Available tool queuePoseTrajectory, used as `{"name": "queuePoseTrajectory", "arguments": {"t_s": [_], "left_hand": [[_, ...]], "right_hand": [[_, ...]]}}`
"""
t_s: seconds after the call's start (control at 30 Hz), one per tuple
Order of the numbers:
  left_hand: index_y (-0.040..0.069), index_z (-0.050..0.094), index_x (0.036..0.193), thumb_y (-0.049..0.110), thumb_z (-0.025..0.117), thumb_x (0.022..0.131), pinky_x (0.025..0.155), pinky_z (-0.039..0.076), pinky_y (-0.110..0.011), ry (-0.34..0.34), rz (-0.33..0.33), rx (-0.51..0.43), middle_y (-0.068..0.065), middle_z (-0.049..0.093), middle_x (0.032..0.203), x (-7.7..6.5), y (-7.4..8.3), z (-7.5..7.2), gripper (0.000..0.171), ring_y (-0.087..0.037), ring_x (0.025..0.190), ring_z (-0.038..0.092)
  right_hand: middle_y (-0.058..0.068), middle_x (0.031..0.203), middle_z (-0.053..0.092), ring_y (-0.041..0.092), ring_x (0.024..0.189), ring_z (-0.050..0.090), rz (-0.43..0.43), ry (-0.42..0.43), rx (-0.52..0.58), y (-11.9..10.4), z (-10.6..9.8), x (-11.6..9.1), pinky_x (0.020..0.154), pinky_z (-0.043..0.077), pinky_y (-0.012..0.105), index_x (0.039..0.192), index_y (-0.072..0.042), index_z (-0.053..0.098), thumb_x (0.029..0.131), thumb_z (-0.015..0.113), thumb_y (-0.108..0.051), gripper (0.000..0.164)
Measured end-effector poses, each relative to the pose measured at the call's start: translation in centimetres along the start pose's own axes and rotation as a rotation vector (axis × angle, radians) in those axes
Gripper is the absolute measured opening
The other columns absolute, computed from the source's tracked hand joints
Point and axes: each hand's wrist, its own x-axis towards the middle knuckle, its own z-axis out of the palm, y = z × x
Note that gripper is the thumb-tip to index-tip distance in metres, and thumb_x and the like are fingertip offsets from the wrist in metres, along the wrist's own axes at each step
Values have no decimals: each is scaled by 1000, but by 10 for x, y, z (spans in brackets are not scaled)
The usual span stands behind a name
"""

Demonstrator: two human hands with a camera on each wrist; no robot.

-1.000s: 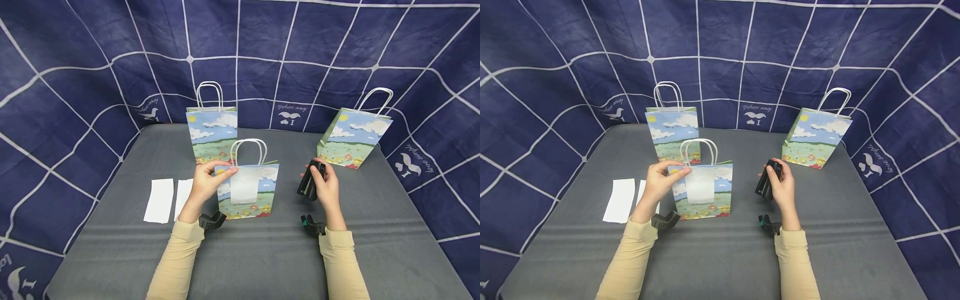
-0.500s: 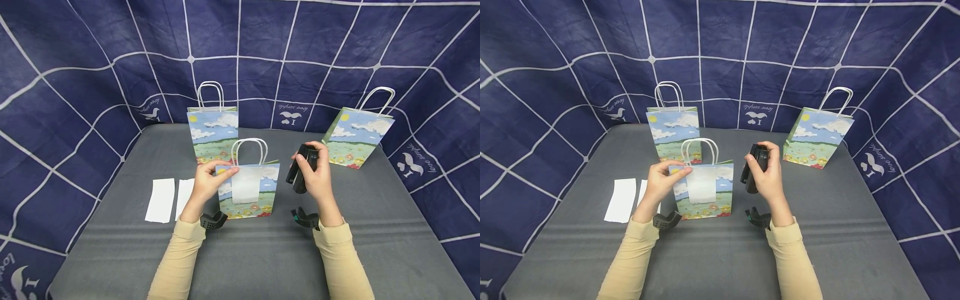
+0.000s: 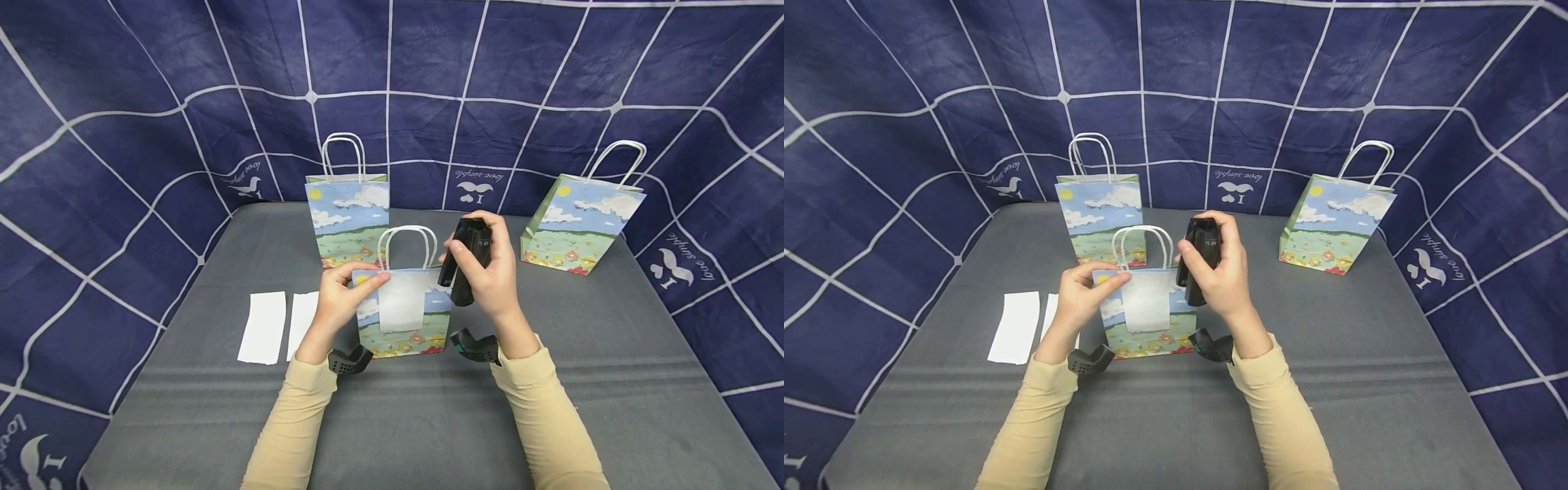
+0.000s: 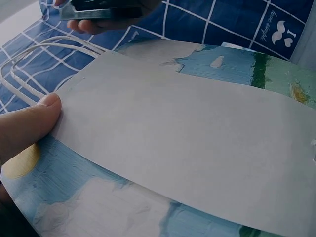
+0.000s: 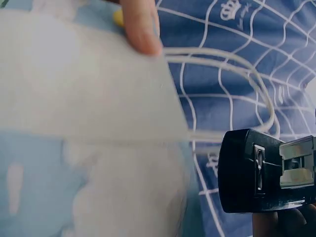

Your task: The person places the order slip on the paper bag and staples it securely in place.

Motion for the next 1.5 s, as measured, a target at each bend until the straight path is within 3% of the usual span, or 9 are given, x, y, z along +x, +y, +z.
{"name": "queuePoseTrajectory", "arguments": {"t_s": [0.27,0.4,0.53,0.9,1.2,1.5], "left_hand": [[-9,69,86,-5,73,77,47,31,-25,-4,10,-9,-23,66,77,0,0,1,10,-14,45,35],[-9,69,85,-6,72,77,60,41,-24,-7,15,-9,-23,67,84,-1,-1,2,9,-10,63,53],[-10,68,84,-10,71,76,71,47,-26,1,43,-17,-23,66,84,-1,-1,3,9,-12,80,61],[-10,68,83,-14,71,73,73,48,-27,2,77,-25,-22,65,82,-2,-4,3,11,-11,80,61],[-11,68,84,-13,72,74,73,49,-26,8,79,-19,-24,65,83,-3,-5,3,11,-9,80,60],[-12,67,84,-15,71,73,74,48,-25,29,98,-24,-25,63,80,-1,-7,5,12,-7,80,59]], "right_hand": [[11,87,60,26,66,64,-15,-37,-80,-2,17,6,59,54,35,118,8,38,90,57,-8,37],[13,87,60,26,66,65,-66,-61,-167,2,24,9,57,54,35,118,7,38,92,56,-14,39],[12,84,62,19,69,66,-120,-85,-303,6,31,11,57,53,31,120,3,38,92,55,-16,38],[7,90,65,14,75,65,-144,-90,-457,13,43,13,60,51,27,125,-1,36,96,49,-41,51],[8,97,64,11,61,59,-160,-97,-638,19,47,14,51,46,26,125,-3,36,97,43,-46,52],[8,86,62,14,55,56,-171,-109,-698,25,51,13,48,45,26,122,-3,39,95,41,-50,54]]}}
